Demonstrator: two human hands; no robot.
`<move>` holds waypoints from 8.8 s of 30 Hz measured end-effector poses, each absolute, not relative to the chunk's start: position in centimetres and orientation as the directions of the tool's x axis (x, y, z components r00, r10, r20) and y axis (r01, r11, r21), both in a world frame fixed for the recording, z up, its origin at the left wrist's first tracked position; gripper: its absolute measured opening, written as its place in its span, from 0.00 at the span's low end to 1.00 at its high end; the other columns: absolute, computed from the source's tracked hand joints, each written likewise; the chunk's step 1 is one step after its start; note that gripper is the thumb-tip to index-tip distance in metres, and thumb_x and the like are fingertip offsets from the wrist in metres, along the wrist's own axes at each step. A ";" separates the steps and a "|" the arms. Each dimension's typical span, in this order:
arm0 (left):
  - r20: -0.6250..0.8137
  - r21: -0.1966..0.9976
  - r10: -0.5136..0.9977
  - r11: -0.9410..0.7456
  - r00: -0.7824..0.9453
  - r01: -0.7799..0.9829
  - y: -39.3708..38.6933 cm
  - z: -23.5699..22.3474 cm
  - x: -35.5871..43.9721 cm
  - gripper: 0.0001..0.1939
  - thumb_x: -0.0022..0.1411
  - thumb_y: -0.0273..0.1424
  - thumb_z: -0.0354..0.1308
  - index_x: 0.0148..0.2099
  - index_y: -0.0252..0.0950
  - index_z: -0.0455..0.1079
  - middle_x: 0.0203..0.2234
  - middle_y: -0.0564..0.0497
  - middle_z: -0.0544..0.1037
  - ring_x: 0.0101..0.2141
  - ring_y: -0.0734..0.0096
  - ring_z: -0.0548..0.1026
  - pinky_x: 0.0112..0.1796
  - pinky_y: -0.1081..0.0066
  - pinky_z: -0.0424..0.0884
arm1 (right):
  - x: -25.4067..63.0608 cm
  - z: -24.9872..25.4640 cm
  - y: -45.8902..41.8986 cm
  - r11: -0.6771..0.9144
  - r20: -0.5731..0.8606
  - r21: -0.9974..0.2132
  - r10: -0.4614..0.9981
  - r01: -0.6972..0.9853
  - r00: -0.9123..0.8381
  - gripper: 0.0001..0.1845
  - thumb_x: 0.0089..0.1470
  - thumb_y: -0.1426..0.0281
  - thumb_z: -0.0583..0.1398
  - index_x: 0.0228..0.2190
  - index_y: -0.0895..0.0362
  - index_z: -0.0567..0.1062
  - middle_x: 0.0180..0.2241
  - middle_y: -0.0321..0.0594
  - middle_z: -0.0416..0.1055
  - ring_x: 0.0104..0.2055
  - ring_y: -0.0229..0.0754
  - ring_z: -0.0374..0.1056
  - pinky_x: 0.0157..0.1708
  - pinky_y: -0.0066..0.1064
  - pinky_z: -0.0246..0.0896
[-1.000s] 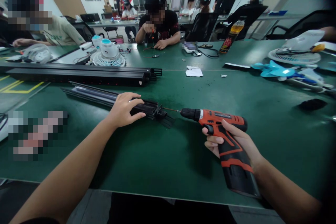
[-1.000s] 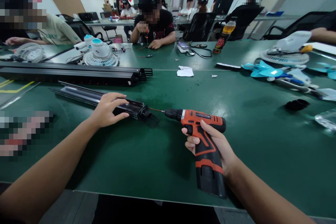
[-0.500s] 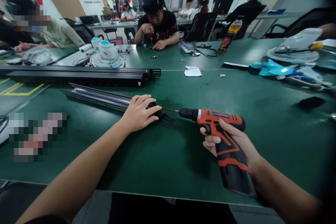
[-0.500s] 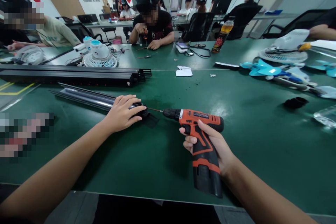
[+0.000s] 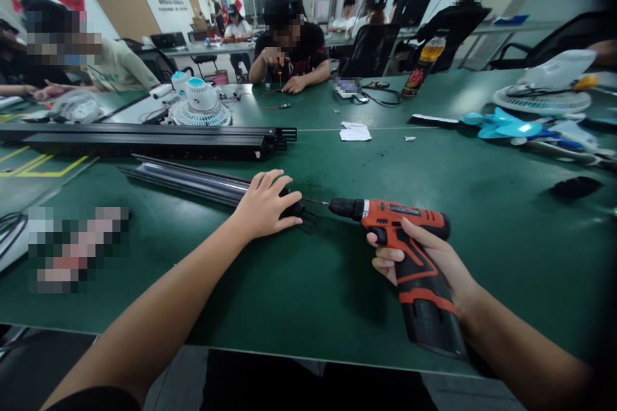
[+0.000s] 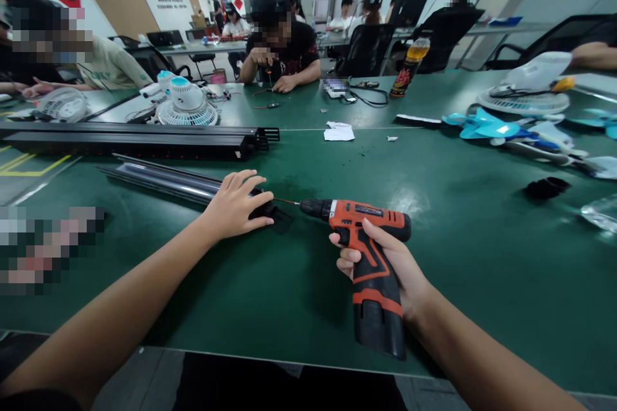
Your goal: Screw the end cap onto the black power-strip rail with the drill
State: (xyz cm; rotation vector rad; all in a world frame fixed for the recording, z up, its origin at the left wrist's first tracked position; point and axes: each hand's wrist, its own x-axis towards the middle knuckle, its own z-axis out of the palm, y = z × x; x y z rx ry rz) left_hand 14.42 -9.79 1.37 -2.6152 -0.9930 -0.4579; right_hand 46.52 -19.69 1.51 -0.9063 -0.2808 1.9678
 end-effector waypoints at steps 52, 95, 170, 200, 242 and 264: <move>0.378 0.062 0.692 -0.682 0.615 0.729 -10.0 2.0 7.8 0.21 0.75 0.44 0.47 0.41 0.36 0.75 0.38 0.42 0.79 0.39 0.56 0.73 0.44 0.56 0.69 | 47.8 0.7 -19.5 -0.519 -0.532 -0.405 0.803 -0.753 -0.267 0.18 0.60 0.61 0.65 0.48 0.58 0.76 0.37 0.45 0.75 0.25 0.35 0.63 0.27 0.28 0.73; 0.200 0.060 0.873 -0.464 0.444 0.884 -6.7 4.4 10.6 0.31 0.74 0.51 0.41 0.27 0.40 0.70 0.23 0.49 0.77 0.25 0.63 0.71 0.28 0.65 0.53 | 46.7 1.8 -19.7 -0.487 -0.500 -0.449 0.832 -0.749 -0.241 0.13 0.61 0.64 0.63 0.45 0.56 0.75 0.37 0.44 0.76 0.23 0.33 0.62 0.25 0.29 0.72; 0.394 0.101 0.817 -0.494 0.421 0.864 -9.1 1.7 8.7 0.27 0.70 0.55 0.50 0.58 0.43 0.74 0.50 0.44 0.80 0.53 0.48 0.73 0.61 0.47 0.58 | 46.7 0.8 -19.6 -0.462 -0.546 -0.558 0.830 -0.689 -0.114 0.15 0.65 0.65 0.60 0.48 0.59 0.78 0.31 0.44 0.76 0.27 0.40 0.70 0.25 0.29 0.75; 0.447 0.066 0.804 -0.467 0.392 0.882 -9.0 1.2 9.2 0.29 0.70 0.57 0.49 0.56 0.40 0.74 0.51 0.41 0.80 0.53 0.47 0.74 0.61 0.47 0.59 | 46.4 0.5 -22.2 -0.504 -0.482 -0.489 0.837 -0.712 -0.260 0.20 0.51 0.62 0.72 0.43 0.58 0.78 0.19 0.33 0.65 0.25 0.37 0.65 0.25 0.23 0.69; 0.454 0.057 0.802 -0.460 0.387 0.886 -8.8 1.3 9.4 0.30 0.71 0.57 0.48 0.55 0.40 0.74 0.50 0.42 0.80 0.52 0.47 0.75 0.60 0.48 0.59 | 46.7 0.7 -22.2 -0.610 -0.516 -0.569 0.787 -0.552 -0.339 0.18 0.50 0.59 0.70 0.38 0.58 0.79 0.16 0.34 0.60 0.24 0.39 0.57 0.22 0.28 0.56; 0.446 0.062 0.806 -0.461 0.389 0.885 -8.9 1.3 9.4 0.28 0.70 0.56 0.48 0.55 0.41 0.74 0.49 0.42 0.80 0.52 0.47 0.75 0.60 0.46 0.59 | 46.4 0.8 -22.3 -0.586 -0.499 -0.580 0.805 -0.567 -0.322 0.18 0.48 0.60 0.71 0.36 0.61 0.82 0.16 0.33 0.59 0.24 0.36 0.58 0.24 0.24 0.60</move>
